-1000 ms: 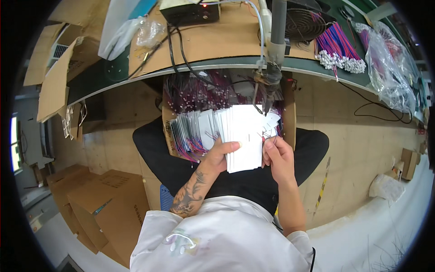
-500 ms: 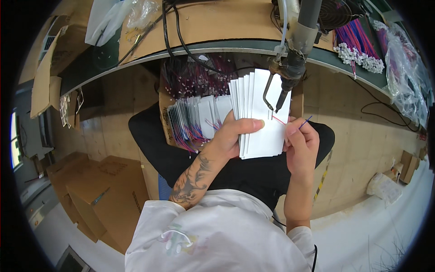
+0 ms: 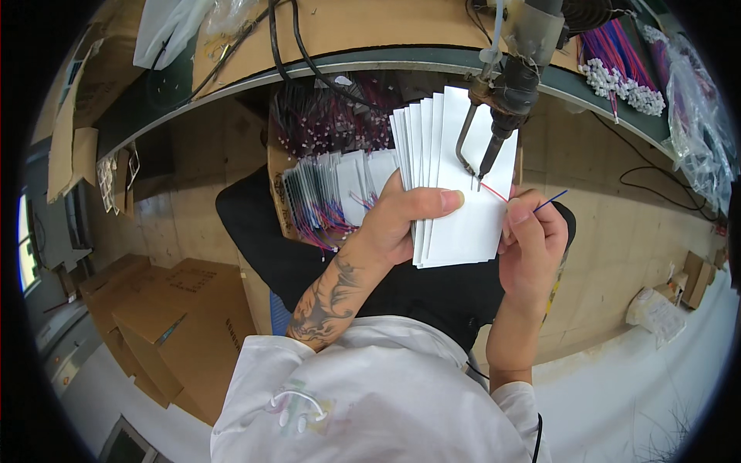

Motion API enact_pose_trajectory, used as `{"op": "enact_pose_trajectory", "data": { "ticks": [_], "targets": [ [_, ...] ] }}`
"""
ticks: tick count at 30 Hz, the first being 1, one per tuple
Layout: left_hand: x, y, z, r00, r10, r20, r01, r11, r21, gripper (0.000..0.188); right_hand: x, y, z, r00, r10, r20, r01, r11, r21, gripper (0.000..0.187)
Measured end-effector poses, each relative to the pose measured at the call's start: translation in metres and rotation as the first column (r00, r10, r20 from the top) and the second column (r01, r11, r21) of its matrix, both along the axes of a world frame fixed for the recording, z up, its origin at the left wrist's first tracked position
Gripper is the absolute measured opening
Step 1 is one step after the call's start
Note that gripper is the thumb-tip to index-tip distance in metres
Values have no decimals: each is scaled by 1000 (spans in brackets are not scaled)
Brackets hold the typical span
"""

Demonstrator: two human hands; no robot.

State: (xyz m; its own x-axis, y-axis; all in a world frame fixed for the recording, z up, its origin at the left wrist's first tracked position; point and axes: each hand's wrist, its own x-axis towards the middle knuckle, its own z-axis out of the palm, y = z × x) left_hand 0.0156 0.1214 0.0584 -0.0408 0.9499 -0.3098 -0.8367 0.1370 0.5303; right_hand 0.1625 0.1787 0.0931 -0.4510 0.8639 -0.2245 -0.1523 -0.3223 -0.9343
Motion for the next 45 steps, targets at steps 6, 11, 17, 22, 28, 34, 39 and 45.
{"op": "enact_pose_trajectory", "data": {
  "ticks": [6, 11, 17, 22, 28, 34, 39, 45],
  "targets": [
    [1, 0, -4, 1000, 0, -7, 0, 1000, 6, 69, 0, -1, -5, 1000, -22, -8, 21, 999, -32, 19],
    [-2, -1, 1, 1000, -23, 1, 23, 1000, 11, 69, -2, -2, 0, 999, -42, 3, 42, 998, -49, 19],
    [1, -4, -6, 1000, -8, -4, 8, 1000, -6, 69, 1, -4, -6, 1000, -29, 0, 29, 997, -66, 19],
    [-1, -6, -8, 990, 5, 138, -9, 999, 32, 51, 1, -5, -7, 1000, -17, -16, 16, 999, -51, 20],
    [-1, -7, -10, 991, 14, 135, -16, 1000, 20, 49, 2, -7, -9, 990, 13, 138, -25, 996, 86, 23],
    [-2, -9, -4, 994, 24, 110, -19, 999, -46, 50, -1, -5, 0, 991, 8, 136, -22, 995, 101, 34],
    [-2, -5, -6, 991, -3, 133, 6, 1000, -22, 49, 1, 0, 3, 942, 71, 328, -145, 968, 207, 30],
    [-3, 0, -6, 987, -18, 160, 16, 1000, 15, 48, 0, 6, 7, 956, 115, 270, -165, 972, 169, 24]
  ]
}}
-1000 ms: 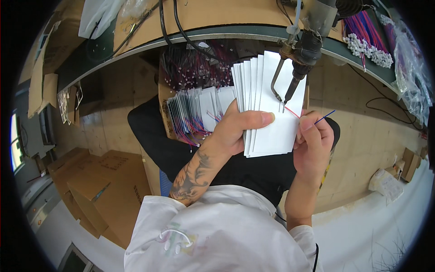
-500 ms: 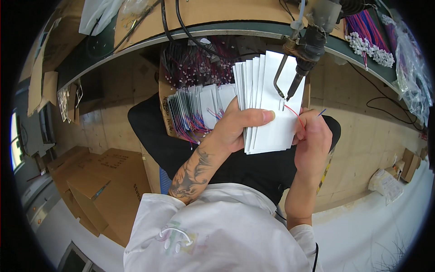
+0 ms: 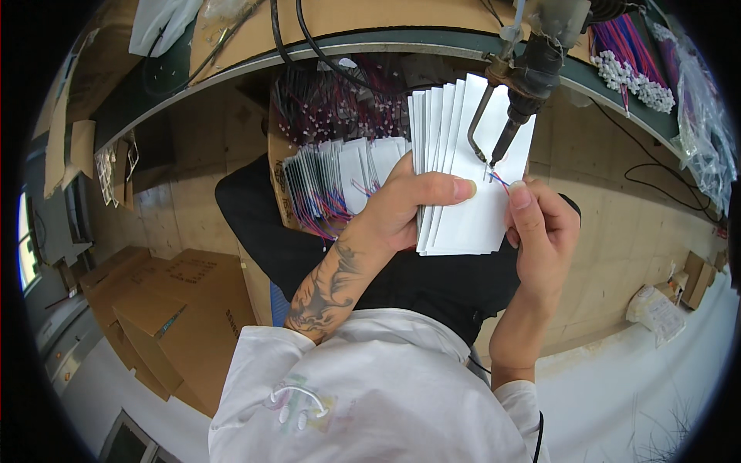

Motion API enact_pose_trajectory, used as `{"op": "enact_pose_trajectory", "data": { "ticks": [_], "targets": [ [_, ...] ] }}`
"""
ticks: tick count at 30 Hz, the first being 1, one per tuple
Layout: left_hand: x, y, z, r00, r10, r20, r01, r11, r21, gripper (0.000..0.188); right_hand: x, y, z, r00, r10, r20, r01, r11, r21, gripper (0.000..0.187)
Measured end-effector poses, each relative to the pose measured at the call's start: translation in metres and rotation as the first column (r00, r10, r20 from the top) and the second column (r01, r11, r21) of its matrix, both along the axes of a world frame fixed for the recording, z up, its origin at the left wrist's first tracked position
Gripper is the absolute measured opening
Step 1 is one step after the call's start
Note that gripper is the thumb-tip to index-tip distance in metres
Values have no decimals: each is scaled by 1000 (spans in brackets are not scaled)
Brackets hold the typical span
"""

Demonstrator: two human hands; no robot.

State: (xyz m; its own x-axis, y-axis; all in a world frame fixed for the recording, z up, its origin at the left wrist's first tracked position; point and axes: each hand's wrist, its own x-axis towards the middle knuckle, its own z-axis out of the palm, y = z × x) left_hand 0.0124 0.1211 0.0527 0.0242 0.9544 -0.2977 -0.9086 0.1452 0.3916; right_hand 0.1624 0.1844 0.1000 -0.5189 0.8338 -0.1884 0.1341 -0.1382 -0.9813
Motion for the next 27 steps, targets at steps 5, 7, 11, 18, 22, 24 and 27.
{"op": "enact_pose_trajectory", "data": {
  "ticks": [5, 7, 11, 18, 22, 24, 27],
  "targets": [
    [0, 3, 7, 999, 16, -39, -17, 1000, -13, 48, 1, 4, 3, 1000, -18, -3, 18, 999, -42, 23],
    [-2, 3, 10, 999, 8, -45, -9, 1000, -21, 48, 2, 7, 3, 999, 8, 31, -7, 1000, -13, 22],
    [-3, 3, 13, 999, 12, -43, -12, 1000, 9, 48, 4, 7, 4, 998, 7, -54, -11, 998, -62, 22],
    [-2, 0, 9, 999, 3, -41, -5, 999, -47, 47, 4, 6, 0, 1000, -1, -7, 0, 996, -84, 21],
    [-5, 2, 13, 999, 7, -50, -8, 1000, -18, 46, 0, 6, 4, 999, -42, 4, 43, 995, -91, 23],
    [-5, 3, 15, 999, 0, -54, -1, 1000, -14, 46, -2, 6, 10, 998, -55, 25, 57, 996, -64, 23],
    [-5, 3, 12, 998, 0, -71, -2, 1000, -19, 47, -2, 5, 6, 997, -60, 44, 61, 997, -41, 24]
  ]
}}
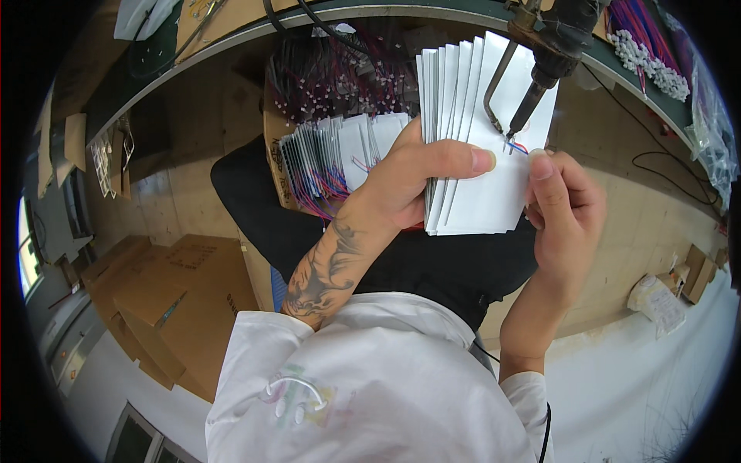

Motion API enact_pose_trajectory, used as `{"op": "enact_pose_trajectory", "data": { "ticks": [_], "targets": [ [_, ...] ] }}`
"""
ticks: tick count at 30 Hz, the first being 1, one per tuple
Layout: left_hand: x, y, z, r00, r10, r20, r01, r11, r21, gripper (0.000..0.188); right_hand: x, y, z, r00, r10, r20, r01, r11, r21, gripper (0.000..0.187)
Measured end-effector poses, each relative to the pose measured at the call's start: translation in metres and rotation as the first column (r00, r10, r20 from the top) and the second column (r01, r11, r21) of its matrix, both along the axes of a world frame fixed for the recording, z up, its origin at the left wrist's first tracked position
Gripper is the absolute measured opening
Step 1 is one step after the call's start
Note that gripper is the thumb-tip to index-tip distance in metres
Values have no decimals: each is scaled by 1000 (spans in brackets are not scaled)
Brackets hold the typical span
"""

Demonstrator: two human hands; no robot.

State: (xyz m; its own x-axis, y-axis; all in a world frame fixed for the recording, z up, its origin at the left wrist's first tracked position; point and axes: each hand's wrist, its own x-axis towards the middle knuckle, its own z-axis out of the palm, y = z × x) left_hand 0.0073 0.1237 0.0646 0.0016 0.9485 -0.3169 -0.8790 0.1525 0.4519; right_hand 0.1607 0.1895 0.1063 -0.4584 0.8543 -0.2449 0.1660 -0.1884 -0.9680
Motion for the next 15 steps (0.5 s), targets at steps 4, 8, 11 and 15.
{"op": "enact_pose_trajectory", "data": {
  "ticks": [4, 8, 11, 15],
  "targets": [
    [0, 0, -1, 1000, 5, 13, -5, 1000, -6, 46, 2, 1, -3, 999, 22, 24, -22, 1000, 2, 26],
    [0, -3, -2, 1000, -13, 28, 13, 1000, -6, 47, 1, -2, -3, 1000, 18, 16, -18, 1000, -12, 26],
    [2, -6, -6, 1000, 5, 14, -5, 1000, -19, 47, 2, -3, -4, 1000, 23, 20, -23, 1000, 7, 26],
    [4, -10, -14, 998, -29, 60, 30, 999, -17, 48, 5, -8, -11, 999, 51, 16, -50, 999, -16, 25]
  ]
}}
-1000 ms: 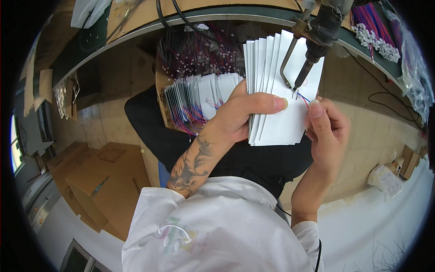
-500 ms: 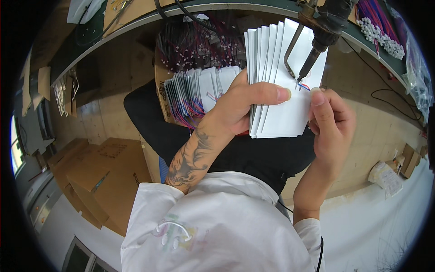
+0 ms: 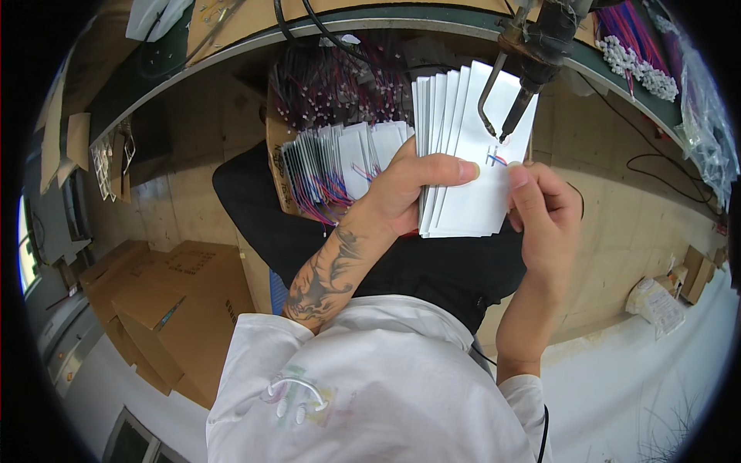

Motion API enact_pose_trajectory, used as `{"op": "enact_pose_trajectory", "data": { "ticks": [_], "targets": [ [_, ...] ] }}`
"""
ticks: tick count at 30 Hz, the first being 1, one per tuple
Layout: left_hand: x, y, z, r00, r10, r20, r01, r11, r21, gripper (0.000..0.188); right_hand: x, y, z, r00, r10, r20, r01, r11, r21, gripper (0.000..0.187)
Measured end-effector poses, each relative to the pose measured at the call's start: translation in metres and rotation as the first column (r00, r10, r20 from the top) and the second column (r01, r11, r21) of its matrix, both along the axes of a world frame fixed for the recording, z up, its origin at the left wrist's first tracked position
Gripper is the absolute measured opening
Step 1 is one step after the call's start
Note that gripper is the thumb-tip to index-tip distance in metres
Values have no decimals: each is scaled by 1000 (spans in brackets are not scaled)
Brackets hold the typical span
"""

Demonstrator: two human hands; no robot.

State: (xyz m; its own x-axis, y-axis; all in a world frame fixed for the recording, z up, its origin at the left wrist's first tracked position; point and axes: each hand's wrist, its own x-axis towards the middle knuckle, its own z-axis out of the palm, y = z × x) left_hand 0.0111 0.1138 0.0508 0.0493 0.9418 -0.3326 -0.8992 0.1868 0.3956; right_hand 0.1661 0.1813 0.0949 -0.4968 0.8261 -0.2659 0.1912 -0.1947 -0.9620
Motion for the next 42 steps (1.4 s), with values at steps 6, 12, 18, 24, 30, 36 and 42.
{"op": "enact_pose_trajectory", "data": {
  "ticks": [6, 12, 18, 24, 30, 36, 42],
  "targets": [
    [10, -31, -39, 997, 45, 58, -39, 993, -114, 50, 6, -31, -39, 995, -93, 25, 96, 983, -159, 18],
    [11, -79, -94, 993, 53, 108, -24, 967, -253, 48, 24, -92, -116, 967, 97, 234, -53, 980, -190, 28],
    [-3, -102, -115, 988, 64, 143, -11, 938, -346, 49, 18, -80, -123, 977, -121, 175, 175, 924, -340, 19],
    [-20, -100, -130, 986, 120, 117, -89, 967, -237, 49, -24, 9, -148, 952, -179, 248, 179, 984, 22, 22],
    [-21, -93, -121, 986, 129, 105, -109, 979, -173, 46, -71, 89, -206, 947, -120, 298, 104, 992, 70, 23],
    [-18, -95, -124, 989, 105, 101, -79, 968, -238, 45, -45, 72, -189, 858, -76, 508, -188, 874, 448, 32],
    [-15, -99, -140, 987, 77, 140, -39, 966, -256, 57, 22, 68, -119, 940, -85, 329, 1, 969, 248, 24]
  ]
}}
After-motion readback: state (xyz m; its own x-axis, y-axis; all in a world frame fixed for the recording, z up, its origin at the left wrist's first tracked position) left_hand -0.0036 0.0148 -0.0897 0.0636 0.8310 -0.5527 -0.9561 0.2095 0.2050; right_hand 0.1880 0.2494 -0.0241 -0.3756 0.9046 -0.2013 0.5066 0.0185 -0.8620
